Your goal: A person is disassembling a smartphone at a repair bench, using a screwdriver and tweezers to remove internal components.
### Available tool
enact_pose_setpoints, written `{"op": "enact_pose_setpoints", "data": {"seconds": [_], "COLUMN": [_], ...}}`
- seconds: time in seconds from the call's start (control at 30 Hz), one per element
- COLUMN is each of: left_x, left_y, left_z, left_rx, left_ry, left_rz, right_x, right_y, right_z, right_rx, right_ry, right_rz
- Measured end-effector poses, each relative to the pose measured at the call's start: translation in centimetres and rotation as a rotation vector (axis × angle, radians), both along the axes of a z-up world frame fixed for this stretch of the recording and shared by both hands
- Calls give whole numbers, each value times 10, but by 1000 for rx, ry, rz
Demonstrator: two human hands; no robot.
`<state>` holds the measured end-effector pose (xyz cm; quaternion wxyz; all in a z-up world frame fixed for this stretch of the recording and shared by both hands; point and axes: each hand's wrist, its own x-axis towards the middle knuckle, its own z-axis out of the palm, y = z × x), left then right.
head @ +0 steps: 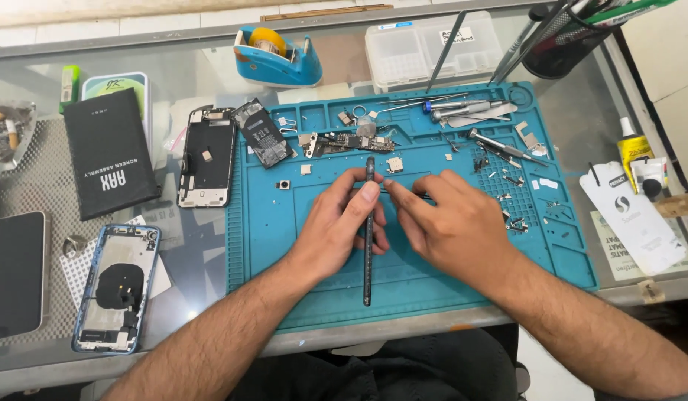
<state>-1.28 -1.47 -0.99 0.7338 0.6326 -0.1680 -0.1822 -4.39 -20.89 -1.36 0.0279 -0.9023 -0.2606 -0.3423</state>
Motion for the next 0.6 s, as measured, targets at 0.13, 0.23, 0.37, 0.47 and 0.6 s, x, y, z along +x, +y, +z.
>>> {"op": "enact_pose_setpoints", "data": {"seconds": [0.13, 0.23, 0.37, 0.47, 0.6], "left_x": [0, -1, 0, 0, -2], "left_y": [0, 0, 0, -1, 0], "left_z": [-2, -3, 0, 2, -2], "left_rx": [5, 18, 42, 63, 5], "left_ry": [-6, -21, -34, -59, 0], "left_rz": [4, 8, 1, -3, 18], "right_x": [1, 2, 2, 1, 0], "right_y": [-1, -2, -2, -2, -1], "right_z": [1, 0, -3, -5, 0], "right_rx": [-4, -19, 28, 41, 94], "right_ry": [4, -18, -6, -7, 11], "right_rz": [24, 27, 40, 4, 22]}}
